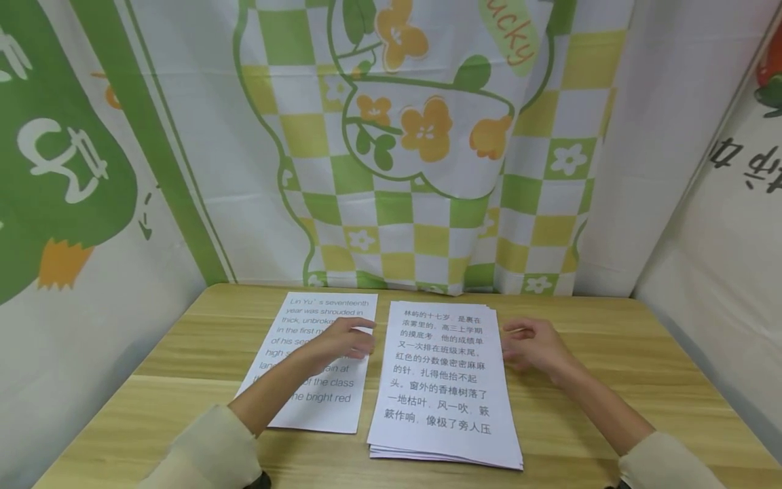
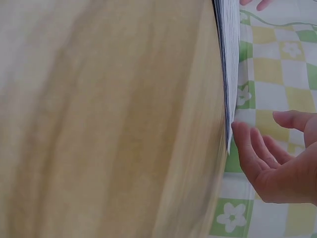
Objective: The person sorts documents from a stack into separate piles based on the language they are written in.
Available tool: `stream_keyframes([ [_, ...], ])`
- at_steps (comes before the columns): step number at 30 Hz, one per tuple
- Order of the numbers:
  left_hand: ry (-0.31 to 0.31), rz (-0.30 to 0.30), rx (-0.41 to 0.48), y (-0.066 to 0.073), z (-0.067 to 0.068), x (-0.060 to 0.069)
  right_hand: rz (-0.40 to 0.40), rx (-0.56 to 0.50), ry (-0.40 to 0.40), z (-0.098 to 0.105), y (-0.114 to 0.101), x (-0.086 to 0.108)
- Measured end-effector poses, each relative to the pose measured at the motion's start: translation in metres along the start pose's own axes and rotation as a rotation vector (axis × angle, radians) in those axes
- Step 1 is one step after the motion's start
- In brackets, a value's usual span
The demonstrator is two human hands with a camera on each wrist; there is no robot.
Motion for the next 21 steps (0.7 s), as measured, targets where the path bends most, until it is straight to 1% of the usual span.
stream_keyframes([
  [5,-0.009,0.038,0.041,-0.0018,0.0004,-0.0006,-0.02,-0.001,-0.008,0.0028,0.0053,0.0019],
  [9,-0.011,0.059,0.081,-0.0029,0.0005,-0.0011,-0.03,0.0,-0.031,0.0043,0.0072,0.0039],
  [13,-0.03,0.061,0.121,-0.0029,-0.0021,-0.0007,-0.038,-0.025,-0.048,0.0038,0.0079,0.0055],
  [17,-0.063,0.056,0.151,-0.0044,-0.0042,-0.0014,-0.034,-0.043,-0.059,0.0034,0.0079,0.0059],
  [21,-0.089,0.06,0.158,-0.0055,-0.0063,-0.0015,-0.028,-0.053,-0.069,0.0018,0.0077,0.0069],
])
Point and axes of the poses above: each hand's wrist, its own x-axis away from the middle knuckle, its own z-axis out of the back of the hand, y = z × x, the point moved 2 cm from there along -x, towards the middle knuckle, and after that the axes turned 11 degrees about x, right-handed, at the moved point
